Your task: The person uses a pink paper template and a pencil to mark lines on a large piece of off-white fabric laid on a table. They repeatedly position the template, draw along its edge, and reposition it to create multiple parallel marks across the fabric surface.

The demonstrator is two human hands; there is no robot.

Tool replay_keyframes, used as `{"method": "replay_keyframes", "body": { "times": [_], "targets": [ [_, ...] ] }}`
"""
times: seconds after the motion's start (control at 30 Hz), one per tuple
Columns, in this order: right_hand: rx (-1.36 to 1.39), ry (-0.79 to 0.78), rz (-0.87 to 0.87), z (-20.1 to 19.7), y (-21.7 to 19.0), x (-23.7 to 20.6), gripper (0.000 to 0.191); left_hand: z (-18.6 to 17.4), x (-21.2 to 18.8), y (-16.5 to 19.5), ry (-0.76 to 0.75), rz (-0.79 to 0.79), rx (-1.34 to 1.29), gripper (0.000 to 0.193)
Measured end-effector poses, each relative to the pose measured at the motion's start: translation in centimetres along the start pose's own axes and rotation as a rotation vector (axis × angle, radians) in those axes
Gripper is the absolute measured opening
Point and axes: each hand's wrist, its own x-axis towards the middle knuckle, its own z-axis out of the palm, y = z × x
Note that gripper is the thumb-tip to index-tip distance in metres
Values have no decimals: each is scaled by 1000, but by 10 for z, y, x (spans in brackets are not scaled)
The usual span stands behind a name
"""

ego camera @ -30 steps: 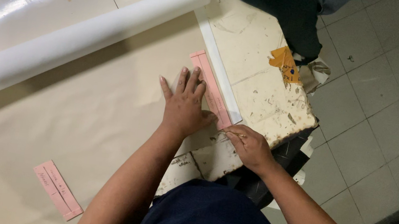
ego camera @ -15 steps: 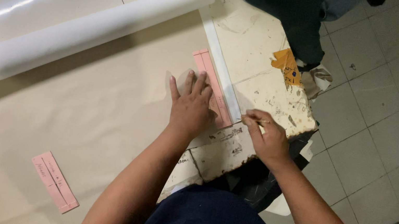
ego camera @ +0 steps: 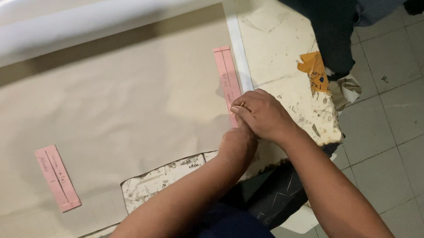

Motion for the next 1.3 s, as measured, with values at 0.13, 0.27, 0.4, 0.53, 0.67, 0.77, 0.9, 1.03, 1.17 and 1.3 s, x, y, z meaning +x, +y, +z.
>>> {"method": "replay_keyframes", "body": {
  "times": [0.13, 0.27, 0.4, 0.53, 0.67, 0.77, 0.9, 1.03, 1.17, 1.3],
  "targets": [
    [-15, -6, -22, 9, 6, 0, 16, -3, -4, -5, 22, 165, 275, 68],
    [-105, 41, -36, 11, 7, 11, 16, -18, -9, -13, 18, 230, 303, 59],
    [-104, 136, -57, 7, 7, 47, 16, -29, -9, -19, 124, 142, 91, 67],
    [-69, 217, 16, 0, 6, 92, 18, -33, -9, -20, 58, 144, -42, 54],
    [18, 267, 64, -6, 1, 114, 16, -34, -13, -21, 2, 159, -5, 49],
    [12, 295, 45, -6, -2, 119, 15, -35, -14, -23, -4, 187, 21, 53],
    [27, 320, 52, -5, -3, 120, 16, -33, -11, -23, 30, 164, -34, 51],
    [14, 291, 97, -7, 3, 121, 15, -30, -13, -25, 117, 172, -77, 48],
    [-7, 272, 105, -8, 9, 123, 19, -35, -19, -31, 15, -108, -370, 68],
    [-146, 102, 140, -6, 13, 122, 42, -43, -32, -46, 170, 161, -237, 54]
  ]
}}
